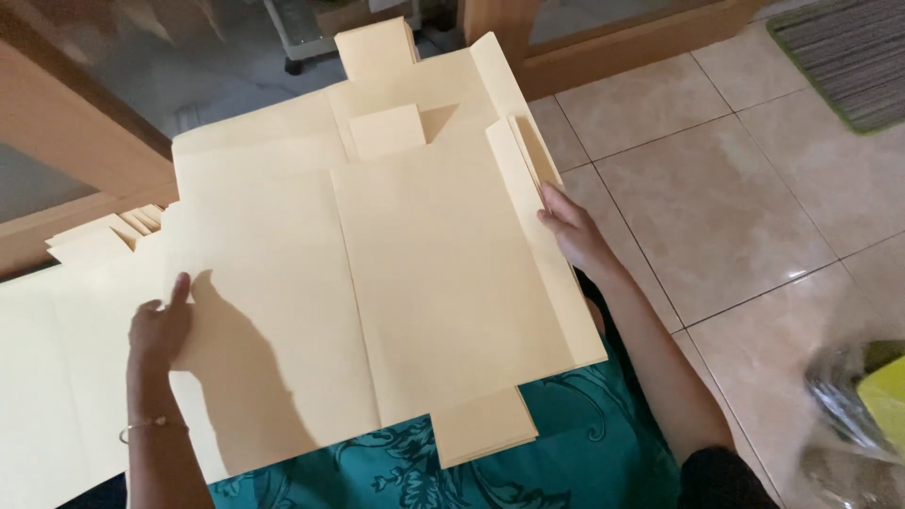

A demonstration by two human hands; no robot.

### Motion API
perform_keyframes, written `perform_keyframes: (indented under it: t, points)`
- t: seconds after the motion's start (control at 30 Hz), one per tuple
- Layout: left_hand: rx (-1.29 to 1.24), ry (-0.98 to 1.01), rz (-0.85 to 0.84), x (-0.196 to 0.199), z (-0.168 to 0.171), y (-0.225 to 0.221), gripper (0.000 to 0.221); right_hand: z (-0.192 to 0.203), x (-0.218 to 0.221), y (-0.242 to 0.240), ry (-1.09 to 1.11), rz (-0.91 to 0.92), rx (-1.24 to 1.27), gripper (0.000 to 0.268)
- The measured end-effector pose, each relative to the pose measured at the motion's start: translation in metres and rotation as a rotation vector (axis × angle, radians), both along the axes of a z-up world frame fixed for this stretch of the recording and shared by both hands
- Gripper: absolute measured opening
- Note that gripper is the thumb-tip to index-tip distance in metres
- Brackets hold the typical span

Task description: Folding yellow cardstock sheets into folders and stacking them on the floor.

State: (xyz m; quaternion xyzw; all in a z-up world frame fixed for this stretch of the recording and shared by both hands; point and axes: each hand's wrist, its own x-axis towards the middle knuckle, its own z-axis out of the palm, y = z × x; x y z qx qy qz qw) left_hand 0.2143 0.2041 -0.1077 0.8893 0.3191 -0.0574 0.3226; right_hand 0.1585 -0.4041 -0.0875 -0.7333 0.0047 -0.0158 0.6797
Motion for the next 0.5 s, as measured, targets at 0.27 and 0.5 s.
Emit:
perform_keyframes:
  t: [0.27,0.5]
  points:
    - [-0.016,-0.036,-0.23,0.0,0.012,-0.019,0.064,0.028,0.011,0.018,0.224,-0.063,-0.293,0.069]
    - [-0.159,-0.036,-0.143,-0.069,0.017,0.006,0.064,0.031,-0.061,0.004,0.292,-0.132,-0.242,0.066]
